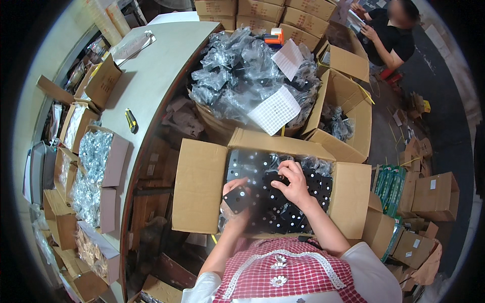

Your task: The person places small black items into a cardboard box, then wraps them in plastic. They continue to pack more items into the box, arranging them carefully.

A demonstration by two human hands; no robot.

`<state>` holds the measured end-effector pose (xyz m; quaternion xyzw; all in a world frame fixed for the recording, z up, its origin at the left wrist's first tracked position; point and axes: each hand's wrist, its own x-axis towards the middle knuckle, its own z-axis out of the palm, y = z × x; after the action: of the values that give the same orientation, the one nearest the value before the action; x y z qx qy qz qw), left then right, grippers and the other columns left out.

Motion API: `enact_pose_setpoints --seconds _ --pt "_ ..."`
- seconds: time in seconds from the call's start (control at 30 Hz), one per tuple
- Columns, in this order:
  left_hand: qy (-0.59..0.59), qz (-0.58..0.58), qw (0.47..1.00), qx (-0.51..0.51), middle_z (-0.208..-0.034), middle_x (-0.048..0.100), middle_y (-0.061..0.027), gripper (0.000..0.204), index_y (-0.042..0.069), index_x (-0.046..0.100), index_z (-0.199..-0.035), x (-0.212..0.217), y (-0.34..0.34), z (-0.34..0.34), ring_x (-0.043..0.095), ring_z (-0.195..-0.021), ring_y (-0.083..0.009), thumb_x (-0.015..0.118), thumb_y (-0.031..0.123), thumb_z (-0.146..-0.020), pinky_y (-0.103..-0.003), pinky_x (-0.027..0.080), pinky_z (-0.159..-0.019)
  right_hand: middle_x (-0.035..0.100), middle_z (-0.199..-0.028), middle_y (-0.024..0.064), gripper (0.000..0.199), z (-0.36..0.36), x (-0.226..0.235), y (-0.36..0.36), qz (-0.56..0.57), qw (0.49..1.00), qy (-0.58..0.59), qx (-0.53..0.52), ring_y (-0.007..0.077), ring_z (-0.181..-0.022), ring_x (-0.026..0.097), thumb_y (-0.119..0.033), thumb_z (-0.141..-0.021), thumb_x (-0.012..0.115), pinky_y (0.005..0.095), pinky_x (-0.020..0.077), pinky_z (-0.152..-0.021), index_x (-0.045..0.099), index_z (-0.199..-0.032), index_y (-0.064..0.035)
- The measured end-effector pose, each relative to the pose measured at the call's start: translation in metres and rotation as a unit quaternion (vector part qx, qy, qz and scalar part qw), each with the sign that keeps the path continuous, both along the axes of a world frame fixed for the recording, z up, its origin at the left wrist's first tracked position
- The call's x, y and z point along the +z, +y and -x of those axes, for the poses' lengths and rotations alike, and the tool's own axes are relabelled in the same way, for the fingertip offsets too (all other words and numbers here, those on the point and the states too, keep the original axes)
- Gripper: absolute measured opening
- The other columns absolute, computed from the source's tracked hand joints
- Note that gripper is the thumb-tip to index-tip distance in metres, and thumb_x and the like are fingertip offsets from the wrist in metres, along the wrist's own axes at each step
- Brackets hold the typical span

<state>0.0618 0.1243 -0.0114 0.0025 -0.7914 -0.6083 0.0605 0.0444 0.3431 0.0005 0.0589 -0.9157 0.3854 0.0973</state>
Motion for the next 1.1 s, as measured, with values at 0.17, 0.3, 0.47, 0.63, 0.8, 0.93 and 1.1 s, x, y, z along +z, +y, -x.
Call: enact_pose_setpoints --seconds 0.17,0.3,0.47,0.63,0.8,0.93,1.1 --pt "0.017 0.041 0.999 -0.028 -0.115 0.062 -0.0113 0.024 0.002 0.069 -0.115 0.004 0.0 0.006 0.061 -0.085 -0.0156 0.064 0.012 -0.095 -0.032 0.052 -0.077 0.068 -0.103 0.009 0.03 0.001 0.019 -0.006 0.046 0.999 -0.026 0.007 0.0256 -0.094 0.063 -0.011 -0.073 0.083 0.0356 0.0514 -0.083 0.068 -0.098 -0.0021" --pt "0.077 0.084 0.99 -0.088 -0.127 0.062 -0.0161 0.026 0.003 0.07 -0.116 0.022 0.0 0.015 0.066 -0.101 -0.0247 0.066 0.016 -0.094 -0.037 0.055 -0.086 0.072 -0.1 0.0114 0.025 -0.014 0.06 -0.003 0.106 0.991 -0.08 -0.021 0.0266 -0.088 0.07 -0.007 -0.077 0.079 0.034 0.055 -0.079 0.072 -0.1 -0.0042" --pt "0.229 0.094 0.947 -0.207 -0.136 0.061 -0.0159 0.048 0.007 0.064 -0.131 0.054 0.008 0.022 0.066 -0.116 -0.0282 0.071 0.011 -0.084 -0.035 0.052 -0.099 0.072 -0.099 0.0126 0.017 -0.033 0.104 0.002 0.406 0.882 -0.236 0.039 0.0138 -0.092 0.066 0.002 -0.081 0.078 0.0296 0.0531 -0.083 0.062 -0.086 -0.0023" --pt "0.016 0.039 0.962 -0.271 -0.124 0.067 -0.0157 0.042 0.008 0.065 -0.126 0.03 0.002 -0.003 0.064 -0.116 -0.0324 0.072 0.015 -0.085 -0.042 0.049 -0.101 0.073 -0.098 0.0062 0.01 0.002 0.083 0.0 0.497 0.82 -0.283 0.042 0.0097 -0.084 0.066 -0.005 -0.093 0.067 0.0253 0.0528 -0.076 0.07 -0.101 0.0002" --pt "-0.056 -0.078 0.99 -0.1 -0.106 0.07 -0.0054 0.018 0.003 0.069 -0.11 -0.018 0.002 -0.02 0.065 -0.096 -0.0178 0.07 0.005 -0.091 -0.033 0.052 -0.086 0.074 -0.092 0.0141 0.032 0.051 0.025 -0.003 0.027 0.983 -0.18 -0.019 0.0279 -0.085 0.072 -0.028 -0.091 0.069 0.0392 0.0559 -0.077 0.069 -0.112 -0.0031" --pt "-0.093 -0.233 0.968 -0.025 -0.103 0.069 -0.004 0.017 0.003 0.068 -0.108 -0.003 -0.008 -0.03 0.064 -0.096 -0.0161 0.071 0.002 -0.091 -0.032 0.051 -0.087 0.073 -0.091 0.0153 0.045 0.064 0.001 -0.014 -0.158 0.958 -0.239 -0.004 0.0382 -0.091 0.07 -0.036 -0.087 0.073 0.0501 0.0543 -0.078 0.064 -0.116 -0.0033" --pt "-0.129 -0.285 0.95 0.016 -0.102 0.068 -0.0026 0.018 0.003 0.068 -0.107 0.025 -0.012 -0.026 0.063 -0.095 -0.0153 0.072 0.002 -0.089 -0.031 0.05 -0.086 0.069 -0.091 0.0117 0.042 0.06 -0.002 -0.022 -0.149 0.97 -0.19 -0.016 0.0348 -0.09 0.068 -0.023 -0.079 0.079 0.0467 0.0534 -0.078 0.064 -0.114 -0.0037"
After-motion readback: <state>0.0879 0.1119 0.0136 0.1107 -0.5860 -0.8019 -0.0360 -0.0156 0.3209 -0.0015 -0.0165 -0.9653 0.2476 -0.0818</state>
